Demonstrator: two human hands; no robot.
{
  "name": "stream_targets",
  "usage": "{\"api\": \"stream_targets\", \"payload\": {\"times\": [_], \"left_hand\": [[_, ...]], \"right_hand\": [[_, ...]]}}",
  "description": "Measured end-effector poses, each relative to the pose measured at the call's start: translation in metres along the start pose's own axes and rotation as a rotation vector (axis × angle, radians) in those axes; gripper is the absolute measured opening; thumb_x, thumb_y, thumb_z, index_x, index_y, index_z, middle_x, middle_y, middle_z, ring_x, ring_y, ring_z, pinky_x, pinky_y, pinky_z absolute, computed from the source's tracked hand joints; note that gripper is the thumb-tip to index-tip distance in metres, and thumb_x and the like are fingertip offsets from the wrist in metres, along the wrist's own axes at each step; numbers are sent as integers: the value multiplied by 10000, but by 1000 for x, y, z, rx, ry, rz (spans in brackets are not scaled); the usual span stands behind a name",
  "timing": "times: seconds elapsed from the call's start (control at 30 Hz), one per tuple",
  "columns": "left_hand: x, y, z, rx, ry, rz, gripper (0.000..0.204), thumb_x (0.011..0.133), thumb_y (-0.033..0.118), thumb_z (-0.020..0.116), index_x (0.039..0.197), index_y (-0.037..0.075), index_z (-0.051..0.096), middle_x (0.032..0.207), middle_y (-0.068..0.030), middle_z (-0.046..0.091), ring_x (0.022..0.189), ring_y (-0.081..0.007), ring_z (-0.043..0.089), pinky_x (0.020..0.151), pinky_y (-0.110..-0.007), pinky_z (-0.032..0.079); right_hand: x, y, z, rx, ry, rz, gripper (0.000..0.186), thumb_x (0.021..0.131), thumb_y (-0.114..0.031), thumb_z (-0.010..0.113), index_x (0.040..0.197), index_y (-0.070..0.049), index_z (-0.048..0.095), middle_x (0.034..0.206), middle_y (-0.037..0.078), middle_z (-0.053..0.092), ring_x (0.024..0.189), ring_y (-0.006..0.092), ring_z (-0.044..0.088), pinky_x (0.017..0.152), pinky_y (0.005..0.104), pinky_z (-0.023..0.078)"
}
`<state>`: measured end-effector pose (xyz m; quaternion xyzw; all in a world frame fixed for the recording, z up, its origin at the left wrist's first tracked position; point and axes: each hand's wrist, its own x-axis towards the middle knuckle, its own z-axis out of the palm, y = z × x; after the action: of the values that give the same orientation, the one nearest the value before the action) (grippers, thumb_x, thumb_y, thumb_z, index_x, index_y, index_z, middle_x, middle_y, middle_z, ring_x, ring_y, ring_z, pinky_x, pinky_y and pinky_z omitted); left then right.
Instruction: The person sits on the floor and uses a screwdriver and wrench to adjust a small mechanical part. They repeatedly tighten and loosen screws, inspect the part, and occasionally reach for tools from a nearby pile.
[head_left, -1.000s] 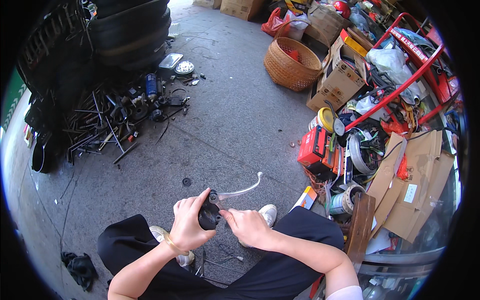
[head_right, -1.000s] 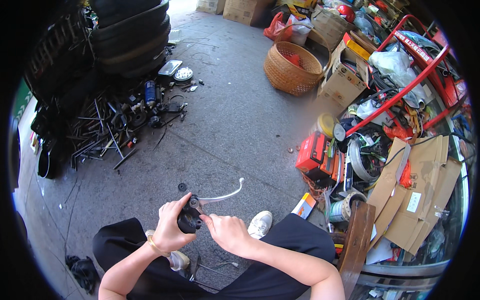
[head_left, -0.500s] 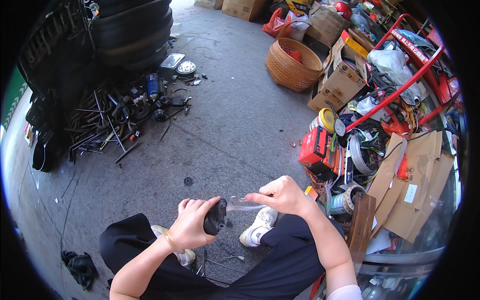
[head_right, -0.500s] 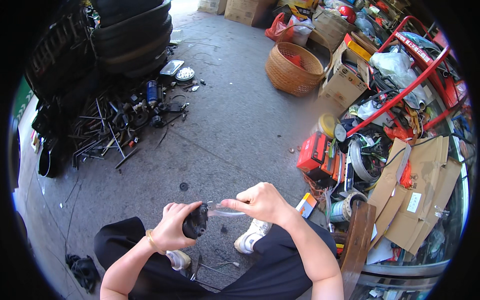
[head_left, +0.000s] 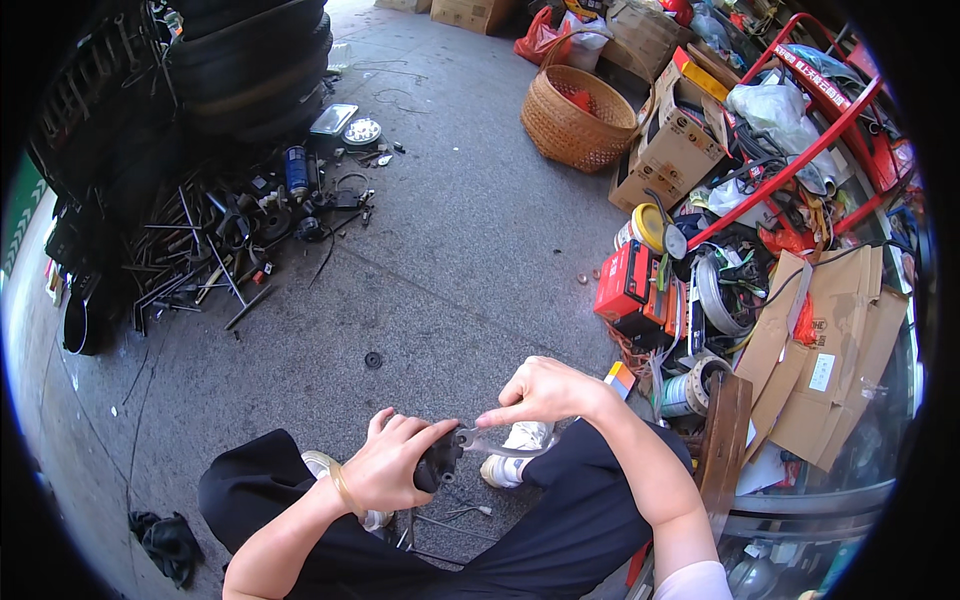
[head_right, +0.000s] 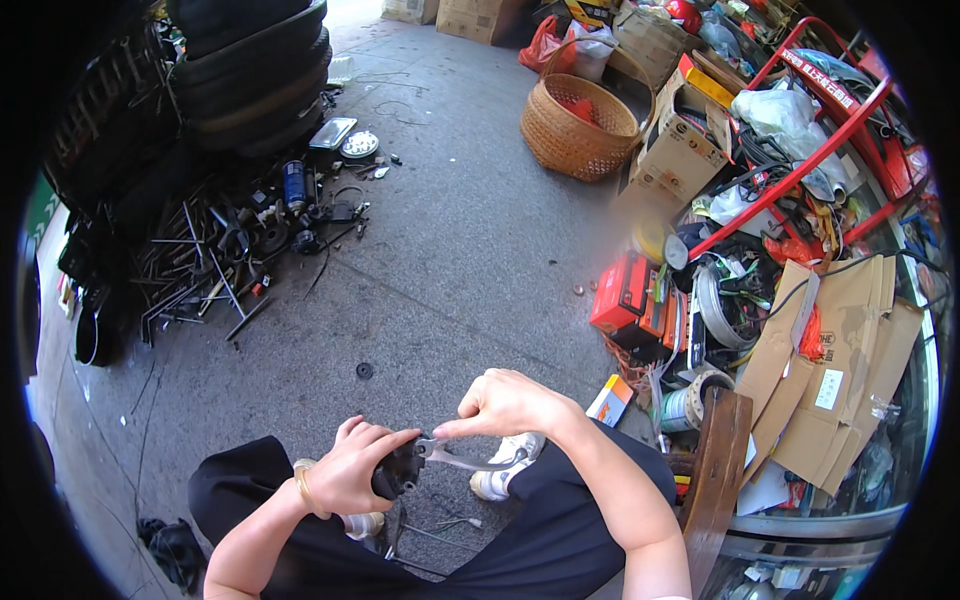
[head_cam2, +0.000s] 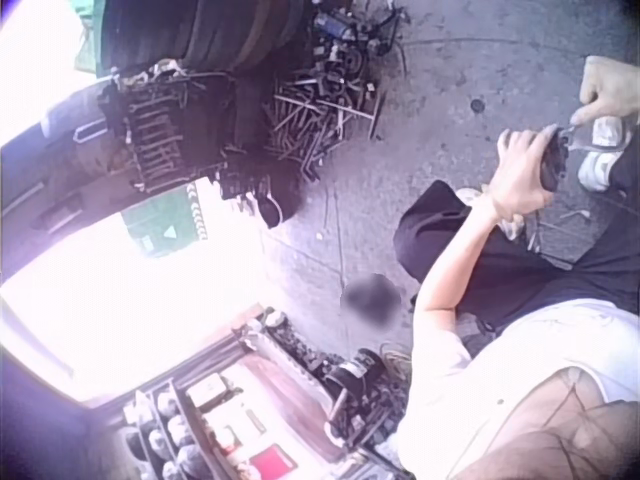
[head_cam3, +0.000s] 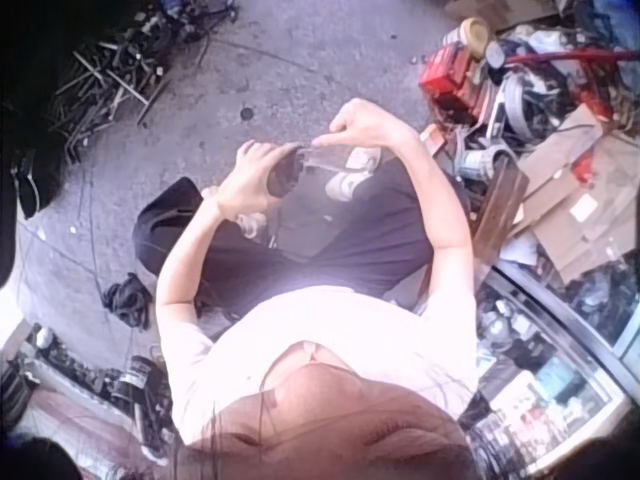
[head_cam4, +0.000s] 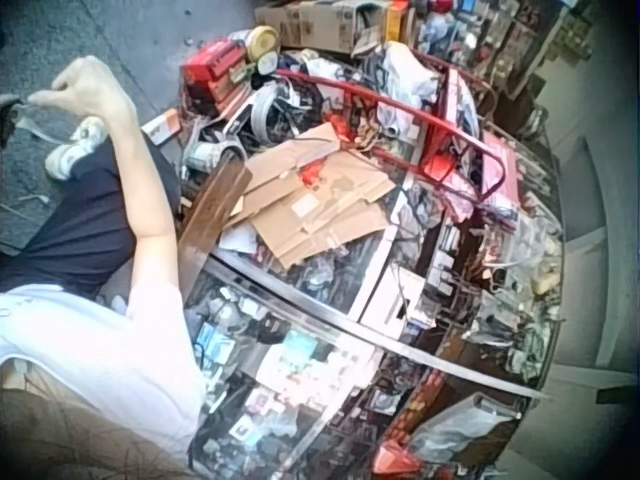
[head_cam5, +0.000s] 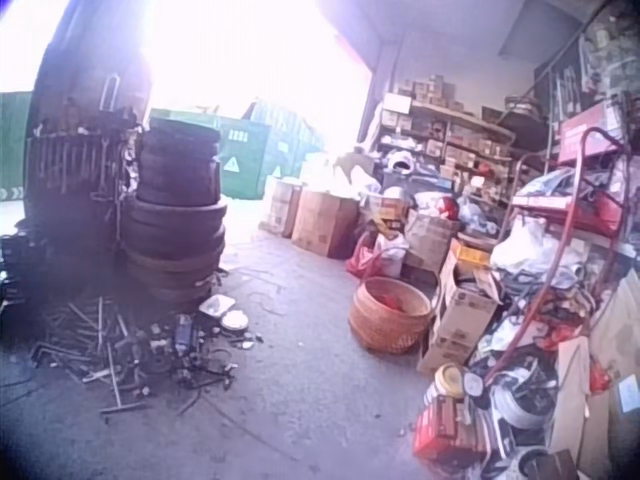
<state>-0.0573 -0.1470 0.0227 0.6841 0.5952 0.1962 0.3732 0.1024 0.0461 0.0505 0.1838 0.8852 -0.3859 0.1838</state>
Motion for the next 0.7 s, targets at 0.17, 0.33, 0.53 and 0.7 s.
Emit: {"api": "stream_targets", "payload": {"times": [0.17, 0.33, 0.53, 0.7], "left_hand": [[-2, -3, 4, 28, -98, 52, 843, 549, 191, 691, 1308, 102, 335, 1049, -143, 498, 1056, -299, 461, 982, -593, 180], [-1, -4, 5, 4, -164, 89, 853, 537, 185, 691, 1309, 100, 339, 1045, -137, 497, 1060, -282, 458, 990, -587, 177], [-2, -8, 1, -63, -87, 56, 823, 525, 174, 686, 1283, 88, 377, 1001, -143, 497, 997, -296, 474, 990, -525, 204], [-1, -8, -3, -70, 6, 3, 818, 513, 175, 690, 1269, 79, 394, 983, -136, 502, 989, -304, 471, 988, -500, 210]], "right_hand": [[-3, -7, 1, -54, 15, -56, 562, 696, -482, 656, 477, 9, 490, 403, 102, 393, 379, 200, 389, 416, 311, 333], [-6, -10, 4, -143, 57, -123, 543, 688, -498, 651, 497, -7, 518, 427, 111, 440, 402, 260, 435, 439, 324, 367], [-4, -8, 9, -93, 83, -47, 556, 712, -553, 586, 530, -28, 565, 487, 119, 522, 506, 288, 547, 522, 345, 435], [-1, -8, 9, -106, 97, 40, 568, 732, -575, 556, 574, -31, 607, 514, 130, 546, 531, 287, 568, 545, 349, 450]]}}
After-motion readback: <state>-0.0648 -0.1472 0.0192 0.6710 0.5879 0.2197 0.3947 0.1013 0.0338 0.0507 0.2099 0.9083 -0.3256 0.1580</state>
